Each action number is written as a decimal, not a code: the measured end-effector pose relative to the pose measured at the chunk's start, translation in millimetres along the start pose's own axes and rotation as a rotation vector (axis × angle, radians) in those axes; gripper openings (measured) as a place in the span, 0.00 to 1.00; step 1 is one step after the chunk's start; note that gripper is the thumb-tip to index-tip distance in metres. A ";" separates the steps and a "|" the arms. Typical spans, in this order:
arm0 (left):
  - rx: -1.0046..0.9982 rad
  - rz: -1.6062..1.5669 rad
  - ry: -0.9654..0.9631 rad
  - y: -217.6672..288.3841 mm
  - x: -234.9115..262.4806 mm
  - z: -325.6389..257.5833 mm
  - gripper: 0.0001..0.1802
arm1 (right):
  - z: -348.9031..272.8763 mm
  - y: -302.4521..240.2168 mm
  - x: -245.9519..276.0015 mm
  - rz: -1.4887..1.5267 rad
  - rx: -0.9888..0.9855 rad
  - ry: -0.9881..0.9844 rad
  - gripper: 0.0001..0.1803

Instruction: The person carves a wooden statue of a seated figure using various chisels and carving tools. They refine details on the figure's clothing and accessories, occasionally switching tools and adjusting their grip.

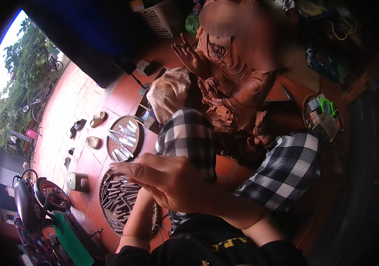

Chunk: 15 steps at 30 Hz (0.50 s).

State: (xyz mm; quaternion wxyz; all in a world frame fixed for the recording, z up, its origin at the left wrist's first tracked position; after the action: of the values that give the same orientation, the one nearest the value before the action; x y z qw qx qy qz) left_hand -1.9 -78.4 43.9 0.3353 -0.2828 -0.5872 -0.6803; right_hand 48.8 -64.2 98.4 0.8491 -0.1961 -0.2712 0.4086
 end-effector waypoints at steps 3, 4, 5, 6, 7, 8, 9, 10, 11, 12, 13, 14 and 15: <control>0.042 0.032 0.011 -1.4 3.8 -3.0 0.11 | 3.2 -15.2 -13.9 -0.147 0.007 -0.101 0.12; 0.071 0.033 0.031 -1.7 7.1 -6.1 0.11 | 2.7 -18.0 -21.3 -0.130 0.042 -0.103 0.11; 0.076 0.032 0.052 -2.0 8.8 -4.1 0.12 | 3.3 -17.8 -27.4 -0.139 0.076 -0.102 0.12; 0.090 0.014 0.092 -0.9 14.4 -3.8 0.11 | 3.8 -19.3 -30.1 -0.146 0.110 -0.100 0.12; 0.107 -0.003 0.131 0.1 20.6 -3.3 0.11 | 2.9 -24.1 -30.9 -0.170 0.158 -0.110 0.13; 0.117 -0.031 0.170 0.2 23.5 -1.1 0.11 | 1.0 -24.9 -30.8 -0.191 0.189 -0.133 0.13; 0.087 0.003 0.185 9.1 26.1 5.3 0.11 | -1.1 -26.1 -30.9 -0.212 0.220 -0.155 0.13; 0.045 0.013 0.198 14.0 25.6 11.1 0.10 | -3.6 -27.7 -31.1 -0.232 0.252 -0.177 0.13; 0.017 0.021 0.223 18.2 25.2 13.0 0.09 | -5.4 -27.6 -30.3 -0.216 0.234 -0.195 0.13; -0.014 0.029 0.248 22.5 25.1 12.8 0.08 | -7.2 -28.5 -29.1 -0.202 0.217 -0.211 0.13; 0.009 0.022 0.195 22.2 19.1 13.7 0.08 | -9.1 -28.6 -28.3 -0.192 0.198 -0.228 0.13; 0.039 0.018 0.150 21.1 15.1 12.3 0.07 | -9.6 -26.8 -27.6 -0.182 0.160 -0.226 0.13; 0.069 0.015 0.103 20.4 10.9 11.2 0.07 | -10.0 -24.8 -27.1 -0.176 0.120 -0.223 0.13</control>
State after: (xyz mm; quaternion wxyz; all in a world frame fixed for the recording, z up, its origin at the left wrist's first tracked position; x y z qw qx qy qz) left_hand 7.4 -70.5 66.5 0.3797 -0.2399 -0.5900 -0.6709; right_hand 55.5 -101.6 96.3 0.8566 -0.0739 -0.3549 0.3673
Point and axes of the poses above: each hand's wrist, its own z-axis towards the middle knuckle, its own x-axis out of the back of the hand, y = z × x, the point moved 9 cm from there along z, towards the middle knuckle, and after that the axes turned 15 degrees about -y, right-handed, at the moved point
